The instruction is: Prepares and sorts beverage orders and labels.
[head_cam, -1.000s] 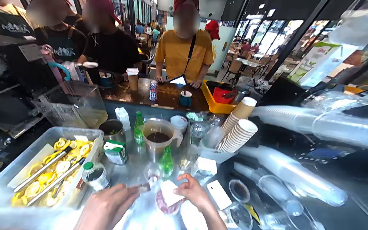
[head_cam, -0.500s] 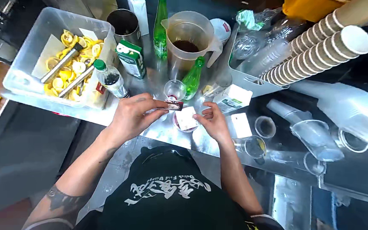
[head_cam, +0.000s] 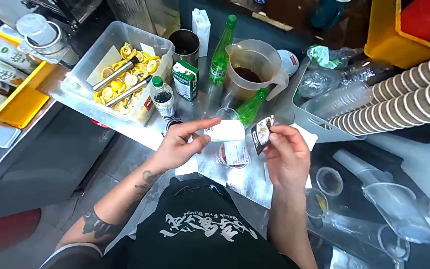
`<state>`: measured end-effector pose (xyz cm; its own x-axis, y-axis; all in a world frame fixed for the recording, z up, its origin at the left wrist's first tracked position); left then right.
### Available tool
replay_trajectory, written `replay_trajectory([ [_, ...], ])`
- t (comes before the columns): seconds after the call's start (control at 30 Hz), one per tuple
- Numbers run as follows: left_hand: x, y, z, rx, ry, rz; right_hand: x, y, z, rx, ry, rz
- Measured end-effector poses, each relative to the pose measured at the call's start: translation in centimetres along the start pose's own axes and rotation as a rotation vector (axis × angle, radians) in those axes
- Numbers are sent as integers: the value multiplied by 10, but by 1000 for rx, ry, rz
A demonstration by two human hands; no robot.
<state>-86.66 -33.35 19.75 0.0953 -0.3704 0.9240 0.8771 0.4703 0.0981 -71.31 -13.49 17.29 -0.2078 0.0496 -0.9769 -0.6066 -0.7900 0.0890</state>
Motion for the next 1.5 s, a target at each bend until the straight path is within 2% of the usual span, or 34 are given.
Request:
replay_trajectory([
  [0.07, -7, -6, -9, 7, -64, -185, -1, -9, -1, 63, -34, -220],
  [0.13, -10, -9, -15, 27, -115, -265, -2, -5, -4, 54, -70, -466],
  [0.2, -9, -11, -20, 78, -161, -240, -5, 11, -7, -18, -110, -630],
  [0.27, -3, -11, -22, 104, -152, -193, -10, 33, -12, -100, -149, -685],
  [0.37, 6, -7, -21, 79, -90, -125, -11, 61, -19, -186, -144, -615],
  [0.47, 10, -4, -21, 47, -72, -119, -9, 70, -19, -171, -94, -499],
  [0.63, 9, -3, -26, -2, -108, -199, -3, 71, -11, -95, 40, -92],
  [0.73, 12, -4, -25, -37, -106, -237, -4, 71, -12, -78, 52, -81],
  [1.0, 22, -17, -28, -4, -56, -235, -9, 80, -15, -80, 41, -132],
  [1.1, 23, -39, -31, 159, -29, -166, -15, 82, -15, -76, -6, -157],
  [1.23, 17, -91, -52, 692, 36, -167, -21, 87, -17, -61, -69, -193],
  [1.3, 17, -101, -61, 851, 107, -202, -22, 91, -18, -62, -87, -193],
  [1.4, 17, -107, -64, 936, 209, -214, -21, 103, -20, -110, -93, -41],
  [1.5, 10, -109, -59, 925, 141, -269, -11, 117, -23, -162, 2, 173],
])
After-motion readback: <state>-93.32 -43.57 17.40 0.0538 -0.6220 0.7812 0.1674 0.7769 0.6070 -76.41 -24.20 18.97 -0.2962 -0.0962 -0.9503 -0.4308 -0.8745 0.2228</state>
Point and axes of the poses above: each hand's wrist, its own z-axis towards the middle knuckle, its own y-axis out of the palm, x = y × z, the point moved 9 cm from there along z, towards the middle knuckle, and after that the axes turned 12 degrees about -z, right-handed, at the moved point
